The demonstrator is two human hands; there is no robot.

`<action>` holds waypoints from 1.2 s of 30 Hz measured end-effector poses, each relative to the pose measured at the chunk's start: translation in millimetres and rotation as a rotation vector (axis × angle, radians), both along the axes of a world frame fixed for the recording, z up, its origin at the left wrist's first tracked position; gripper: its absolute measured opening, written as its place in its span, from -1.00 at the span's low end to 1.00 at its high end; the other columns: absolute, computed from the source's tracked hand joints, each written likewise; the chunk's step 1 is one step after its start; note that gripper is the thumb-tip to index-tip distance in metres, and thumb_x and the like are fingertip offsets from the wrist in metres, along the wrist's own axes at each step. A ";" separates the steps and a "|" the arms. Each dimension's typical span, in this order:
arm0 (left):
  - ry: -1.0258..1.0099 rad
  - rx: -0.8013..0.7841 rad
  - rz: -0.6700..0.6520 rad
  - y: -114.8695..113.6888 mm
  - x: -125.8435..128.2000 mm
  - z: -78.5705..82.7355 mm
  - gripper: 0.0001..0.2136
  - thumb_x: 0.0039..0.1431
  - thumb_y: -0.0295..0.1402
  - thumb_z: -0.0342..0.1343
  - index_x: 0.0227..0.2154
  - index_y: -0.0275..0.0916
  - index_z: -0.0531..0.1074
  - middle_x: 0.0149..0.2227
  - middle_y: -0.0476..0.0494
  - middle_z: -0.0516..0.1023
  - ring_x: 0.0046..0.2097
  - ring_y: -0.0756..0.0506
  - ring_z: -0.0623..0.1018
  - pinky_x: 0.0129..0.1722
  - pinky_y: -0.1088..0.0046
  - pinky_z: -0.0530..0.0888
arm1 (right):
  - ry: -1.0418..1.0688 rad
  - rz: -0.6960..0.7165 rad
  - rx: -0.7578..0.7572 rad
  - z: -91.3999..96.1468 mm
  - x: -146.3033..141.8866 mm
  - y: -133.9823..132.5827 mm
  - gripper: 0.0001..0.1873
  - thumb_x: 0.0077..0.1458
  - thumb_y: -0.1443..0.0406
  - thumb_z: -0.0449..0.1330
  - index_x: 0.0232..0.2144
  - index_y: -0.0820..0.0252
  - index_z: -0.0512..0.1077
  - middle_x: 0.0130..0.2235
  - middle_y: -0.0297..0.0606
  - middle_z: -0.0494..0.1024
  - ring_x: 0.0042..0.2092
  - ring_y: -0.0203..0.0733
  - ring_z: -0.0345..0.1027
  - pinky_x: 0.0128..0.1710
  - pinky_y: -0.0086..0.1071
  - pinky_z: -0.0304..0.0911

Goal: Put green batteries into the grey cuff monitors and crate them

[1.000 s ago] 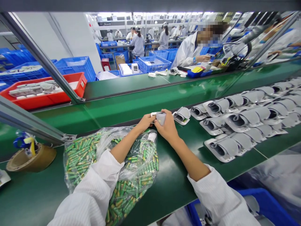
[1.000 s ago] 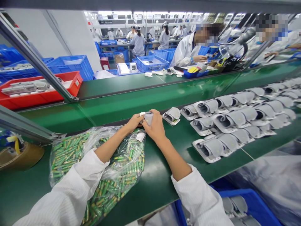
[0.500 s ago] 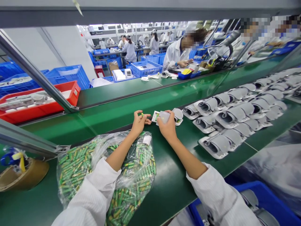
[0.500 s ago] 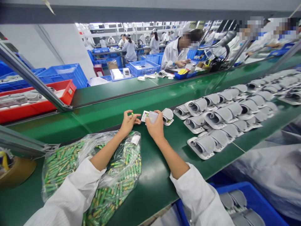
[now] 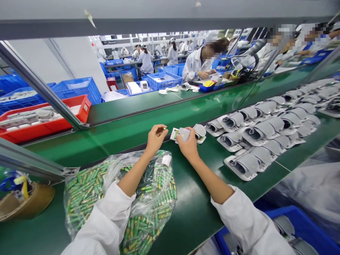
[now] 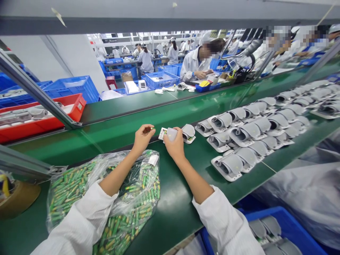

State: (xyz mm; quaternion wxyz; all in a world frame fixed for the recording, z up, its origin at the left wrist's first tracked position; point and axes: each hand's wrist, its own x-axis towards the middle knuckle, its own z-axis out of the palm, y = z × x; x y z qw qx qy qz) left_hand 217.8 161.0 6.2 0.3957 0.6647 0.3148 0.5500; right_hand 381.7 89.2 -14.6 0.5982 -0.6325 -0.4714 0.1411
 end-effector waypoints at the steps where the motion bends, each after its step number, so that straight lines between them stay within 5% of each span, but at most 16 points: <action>1: -0.006 0.000 -0.024 -3.0 1.5 -0.6 -0.70 0.22 -0.09 0.35 -0.18 -0.21 0.53 -0.13 -0.19 0.66 -0.13 -0.10 0.65 -0.09 0.33 0.60 | -0.005 0.007 0.002 -0.4 0.1 0.1 -0.40 0.07 0.02 0.30 0.08 0.13 0.28 0.06 -0.02 0.52 0.02 0.10 0.44 0.13 0.01 0.37; 10: 0.422 0.315 0.110 -18.3 3.1 -6.8 -0.94 0.26 -0.40 0.29 -0.30 -0.20 0.52 -0.33 -0.06 0.55 -0.29 -0.06 0.52 -0.21 0.38 0.48 | -0.034 0.045 0.012 -2.1 -0.6 0.2 -0.37 0.09 0.02 0.32 0.12 0.12 0.28 0.13 0.01 0.51 0.07 0.10 0.44 0.17 0.03 0.37; 15: 0.593 0.441 0.045 -14.7 1.4 -10.7 -0.93 0.34 -0.46 0.20 -0.18 -0.20 0.55 -0.32 -0.08 0.53 -0.22 -0.11 0.52 -0.16 0.35 0.45 | -0.063 0.049 0.010 -3.4 -1.7 0.6 -0.36 0.09 0.03 0.31 0.13 0.14 0.30 0.14 0.01 0.51 0.10 0.12 0.45 0.18 0.03 0.37; 22: 0.654 0.430 -0.136 -12.1 -2.1 -14.5 -0.91 0.36 -0.43 0.12 -0.18 -0.22 0.53 -0.26 -0.14 0.47 -0.17 -0.14 0.51 -0.11 0.30 0.50 | -0.101 0.052 0.024 -8.4 -0.3 3.0 -0.33 0.05 0.01 0.34 0.14 0.14 0.32 0.14 0.02 0.51 0.15 0.15 0.43 0.25 0.06 0.32; 29: 0.508 0.231 -0.070 -7.8 0.3 -30.8 -0.38 0.33 -0.30 0.17 0.40 -0.23 0.21 0.28 -0.43 0.36 0.02 -0.18 0.59 0.05 0.21 0.59 | -0.069 0.074 -0.027 -1.3 1.2 0.1 -0.35 0.03 -0.01 0.35 0.09 0.14 0.36 0.10 0.00 0.55 0.07 0.14 0.48 0.16 0.03 0.38; 36: 0.533 0.184 -0.160 0.5 -2.8 -29.3 -0.59 0.45 -0.34 -0.03 0.28 -0.21 0.40 0.18 -0.35 0.60 0.19 -0.26 0.59 0.28 0.06 0.48 | -0.089 0.155 -0.068 1.2 1.0 -2.0 -0.36 0.06 -0.08 0.33 0.08 0.13 0.42 0.04 -0.03 0.62 -0.02 0.15 0.52 0.06 0.03 0.42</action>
